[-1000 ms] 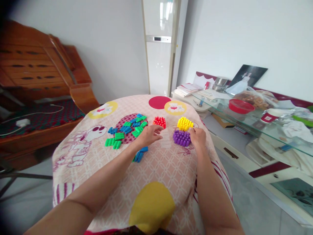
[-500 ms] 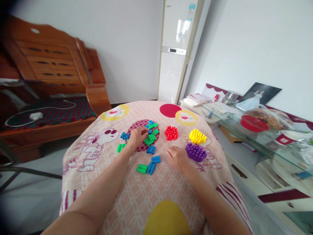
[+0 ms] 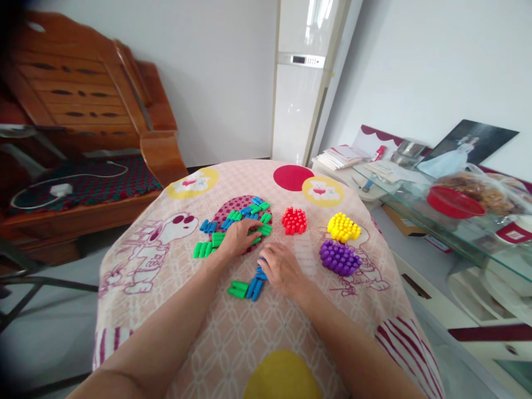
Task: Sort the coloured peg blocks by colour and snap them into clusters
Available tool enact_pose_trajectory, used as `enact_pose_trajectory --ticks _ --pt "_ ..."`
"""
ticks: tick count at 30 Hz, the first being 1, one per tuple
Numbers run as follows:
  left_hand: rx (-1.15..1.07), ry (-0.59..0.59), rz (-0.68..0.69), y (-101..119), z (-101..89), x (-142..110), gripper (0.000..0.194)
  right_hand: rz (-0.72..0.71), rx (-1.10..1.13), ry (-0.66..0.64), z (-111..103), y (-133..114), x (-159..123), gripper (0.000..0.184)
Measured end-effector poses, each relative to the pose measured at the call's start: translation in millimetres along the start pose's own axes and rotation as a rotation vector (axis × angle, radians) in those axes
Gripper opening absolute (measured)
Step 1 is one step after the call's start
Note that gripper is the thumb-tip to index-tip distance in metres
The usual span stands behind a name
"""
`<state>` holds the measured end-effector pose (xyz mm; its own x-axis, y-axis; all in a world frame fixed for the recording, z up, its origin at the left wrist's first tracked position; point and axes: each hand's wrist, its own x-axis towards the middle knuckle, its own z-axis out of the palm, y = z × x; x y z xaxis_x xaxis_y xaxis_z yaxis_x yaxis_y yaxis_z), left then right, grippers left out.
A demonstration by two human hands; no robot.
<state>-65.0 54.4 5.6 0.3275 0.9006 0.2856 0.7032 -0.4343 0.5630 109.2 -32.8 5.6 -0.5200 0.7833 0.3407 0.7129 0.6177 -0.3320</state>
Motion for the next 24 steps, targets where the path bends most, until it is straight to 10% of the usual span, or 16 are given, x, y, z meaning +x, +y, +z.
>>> enact_pose_trajectory --ticks 16,24 --pt "-0.085 0.043 0.017 -5.0 -2.5 -1.6 0.035 0.233 0.06 -0.081 -41.8 25.0 -27.3 0.018" --pt "-0.074 0.038 0.016 -10.0 4.5 -3.8 0.034 0.059 0.124 0.212 -31.5 41.5 -28.5 0.031"
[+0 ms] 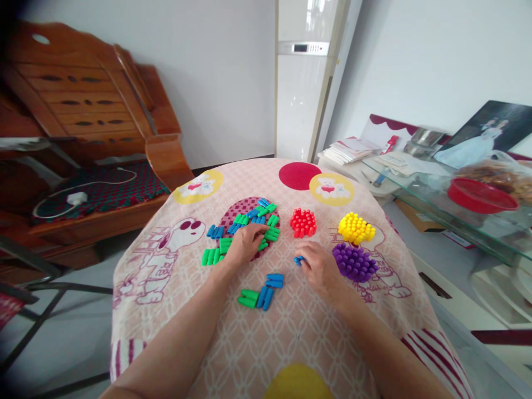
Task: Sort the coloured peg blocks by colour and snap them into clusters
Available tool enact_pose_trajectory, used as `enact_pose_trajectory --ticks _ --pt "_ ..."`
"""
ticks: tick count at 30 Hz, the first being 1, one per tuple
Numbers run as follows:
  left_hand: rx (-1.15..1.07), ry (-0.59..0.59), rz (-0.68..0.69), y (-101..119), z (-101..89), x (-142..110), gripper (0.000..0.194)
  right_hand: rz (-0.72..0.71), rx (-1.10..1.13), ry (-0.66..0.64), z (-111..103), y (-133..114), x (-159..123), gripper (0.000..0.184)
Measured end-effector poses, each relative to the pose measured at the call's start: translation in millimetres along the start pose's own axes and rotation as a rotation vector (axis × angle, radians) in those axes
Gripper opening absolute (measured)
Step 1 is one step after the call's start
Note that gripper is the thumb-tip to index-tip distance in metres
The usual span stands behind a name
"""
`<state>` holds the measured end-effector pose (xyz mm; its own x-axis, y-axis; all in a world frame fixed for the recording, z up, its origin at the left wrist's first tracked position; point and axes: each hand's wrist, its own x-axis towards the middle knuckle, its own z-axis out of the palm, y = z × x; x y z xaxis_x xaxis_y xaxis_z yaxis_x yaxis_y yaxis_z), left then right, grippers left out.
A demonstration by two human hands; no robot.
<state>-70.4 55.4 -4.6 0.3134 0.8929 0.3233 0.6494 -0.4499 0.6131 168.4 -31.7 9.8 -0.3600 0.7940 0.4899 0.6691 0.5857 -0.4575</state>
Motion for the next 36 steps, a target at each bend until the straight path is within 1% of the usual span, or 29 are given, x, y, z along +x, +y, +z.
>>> enact_pose_trajectory --ticks 4,7,10,12,14,15,17,18,19,21,23,24,27,29,31,32,34,36 --pt "-0.049 0.022 0.003 0.2 3.0 -1.9 0.034 -0.02 -0.016 -0.003 4.2 7.7 -0.7 0.033" --pt "-0.097 0.098 0.012 5.5 -2.6 -2.9 0.029 0.0 0.026 0.013 3.0 6.6 -1.1 0.041" --pt "-0.069 0.259 -0.038 3.9 -23.7 -2.9 0.026 0.082 0.027 0.0 1.0 3.5 -1.0 0.038" --pt "0.018 0.363 -0.145 -7.4 -43.8 -3.7 0.028 0.13 -0.004 0.0 1.1 2.7 -1.1 0.035" --pt "0.134 0.422 -0.279 -25.8 -63.1 -6.4 0.034 0.141 -0.047 -0.004 2.2 3.0 -1.5 0.035" --pt "0.211 0.427 -0.333 -36.1 -70.9 -8.3 0.039 0.138 -0.07 -0.014 2.9 3.3 -1.6 0.035" --pt "0.306 0.364 -0.425 -54.3 -81.4 -12.7 0.049 0.136 -0.12 -0.049 4.0 3.3 -1.4 0.036" --pt "0.32 0.315 -0.466 -60.8 -84.1 -14.8 0.05 0.14 -0.144 -0.074 4.3 3.0 -1.1 0.037" --pt "0.317 0.26 -0.497 -65.2 -85.4 -16.4 0.048 0.148 -0.165 -0.1 4.5 2.5 -0.7 0.037" --pt "0.285 0.171 -0.532 -67.8 -86.0 -18.1 0.038 0.166 -0.185 -0.137 4.8 1.5 0.3 0.037" --pt "0.246 0.141 -0.539 -64.8 -86.2 -17.6 0.029 0.177 -0.167 -0.142 5.3 1.2 1.0 0.039" --pt "0.226 0.15 -0.537 -62.2 -86.8 -16.5 0.026 0.181 -0.151 -0.136 5.5 1.3 1.0 0.04" --pt "0.132 0.241 -0.503 -52.2 -88.9 -11.4 0.025 0.192 -0.116 -0.098 5.8 2.6 0.6 0.042" --pt "0.012 0.306 -0.444 -42.0 -86.4 -7.3 0.027 0.2 -0.113 -0.068 5.4 3.2 0.4 0.04" --pt "-0.165 0.312 -0.35 -26.7 -76.7 -3.8 0.031 0.204 -0.116 -0.038 4.7 3.4 0.7 0.038" --pt "-0.26 0.283 -0.295 -16.9 -68.8 -2.6 0.032 0.207 -0.117 -0.024 4.4 3.3 1.0 0.037" --pt "-0.411 0.176 -0.18 5.7 -48.4 -2.0 0.032 0.213 -0.117 0.001 3.9 3.4 2.1 0.037" --pt "-0.446 0.06 -0.091 28.4 -25.7 -3.2 0.029 0.228 -0.118 0.014 3.4 3.9 3.2 0.039"
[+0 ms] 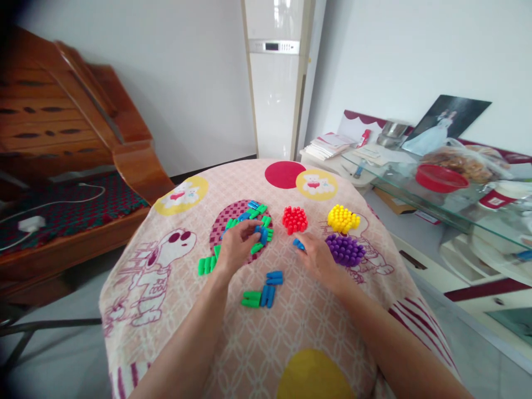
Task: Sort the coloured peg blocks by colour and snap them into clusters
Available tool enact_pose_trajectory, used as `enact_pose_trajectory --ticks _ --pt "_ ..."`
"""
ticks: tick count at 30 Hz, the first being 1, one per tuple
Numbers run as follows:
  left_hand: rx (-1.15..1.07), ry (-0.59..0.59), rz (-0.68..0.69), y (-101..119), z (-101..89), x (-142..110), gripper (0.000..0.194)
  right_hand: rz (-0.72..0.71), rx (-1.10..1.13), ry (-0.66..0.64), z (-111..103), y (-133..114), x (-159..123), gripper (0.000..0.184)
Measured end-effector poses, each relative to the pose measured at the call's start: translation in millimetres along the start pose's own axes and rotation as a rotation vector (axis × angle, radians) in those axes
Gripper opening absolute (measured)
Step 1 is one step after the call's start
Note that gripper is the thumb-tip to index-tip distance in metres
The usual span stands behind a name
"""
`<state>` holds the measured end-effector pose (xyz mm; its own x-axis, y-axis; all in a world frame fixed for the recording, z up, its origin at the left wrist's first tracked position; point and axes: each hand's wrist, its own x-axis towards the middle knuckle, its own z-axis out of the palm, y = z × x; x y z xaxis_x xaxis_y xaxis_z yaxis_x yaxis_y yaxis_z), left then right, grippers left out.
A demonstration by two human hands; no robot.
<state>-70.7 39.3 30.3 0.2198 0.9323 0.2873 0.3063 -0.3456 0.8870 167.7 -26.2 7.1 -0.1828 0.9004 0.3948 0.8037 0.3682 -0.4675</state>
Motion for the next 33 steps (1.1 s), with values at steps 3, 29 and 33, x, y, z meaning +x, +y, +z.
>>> enact_pose_trajectory --ticks 3,29,33 --pt "-0.003 -0.153 0.044 8.4 36.4 -5.7 0.029 0.017 0.01 -0.024 -1.5 1.5 1.3 0.047" --pt "0.093 -0.32 0.1 -2.6 68.5 -9.5 0.055 0.004 0.152 -0.101 -12.7 -2.0 4.1 0.074" --pt "0.034 -0.349 0.061 -1.6 70.5 -10.7 0.057 0.003 0.159 -0.134 -15.3 -3.7 2.7 0.07"
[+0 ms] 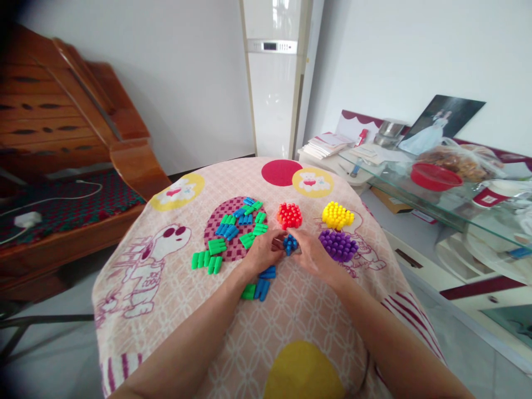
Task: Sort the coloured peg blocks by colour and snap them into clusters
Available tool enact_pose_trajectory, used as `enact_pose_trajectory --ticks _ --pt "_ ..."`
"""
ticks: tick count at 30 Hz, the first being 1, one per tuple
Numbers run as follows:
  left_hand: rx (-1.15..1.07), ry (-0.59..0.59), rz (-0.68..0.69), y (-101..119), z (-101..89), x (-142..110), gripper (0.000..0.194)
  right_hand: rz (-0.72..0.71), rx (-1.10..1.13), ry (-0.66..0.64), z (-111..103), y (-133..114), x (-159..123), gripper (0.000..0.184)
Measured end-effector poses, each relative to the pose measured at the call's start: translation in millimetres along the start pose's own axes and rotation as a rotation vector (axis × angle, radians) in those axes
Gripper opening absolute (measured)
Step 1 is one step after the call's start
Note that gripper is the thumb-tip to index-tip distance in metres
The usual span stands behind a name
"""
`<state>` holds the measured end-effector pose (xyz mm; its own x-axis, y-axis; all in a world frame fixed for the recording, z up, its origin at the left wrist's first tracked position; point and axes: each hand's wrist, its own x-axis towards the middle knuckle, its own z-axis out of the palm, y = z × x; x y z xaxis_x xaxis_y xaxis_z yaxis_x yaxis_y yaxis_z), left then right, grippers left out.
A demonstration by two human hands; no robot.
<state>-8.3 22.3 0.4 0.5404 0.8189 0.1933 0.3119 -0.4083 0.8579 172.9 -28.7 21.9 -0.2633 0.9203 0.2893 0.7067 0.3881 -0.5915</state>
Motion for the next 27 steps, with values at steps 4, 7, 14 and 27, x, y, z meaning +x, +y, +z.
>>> enact_pose_trajectory --ticks 4,7,14,27 --pt "0.002 -0.007 0.01 3.9 3.2 1.4 0.054 0.014 -0.014 0.008 3.1 4.9 0.3 0.065" --pt "0.024 -0.003 0.031 7.1 4.3 1.8 0.053 0.012 -0.028 0.015 4.7 8.5 0.6 0.064" --pt "0.063 0.004 0.005 8.9 5.4 0.4 0.05 0.019 -0.033 -0.008 2.6 7.3 1.1 0.062" --pt "0.072 0.041 -0.001 10.8 10.7 1.0 0.046 0.012 -0.032 0.032 1.5 8.7 2.4 0.055"
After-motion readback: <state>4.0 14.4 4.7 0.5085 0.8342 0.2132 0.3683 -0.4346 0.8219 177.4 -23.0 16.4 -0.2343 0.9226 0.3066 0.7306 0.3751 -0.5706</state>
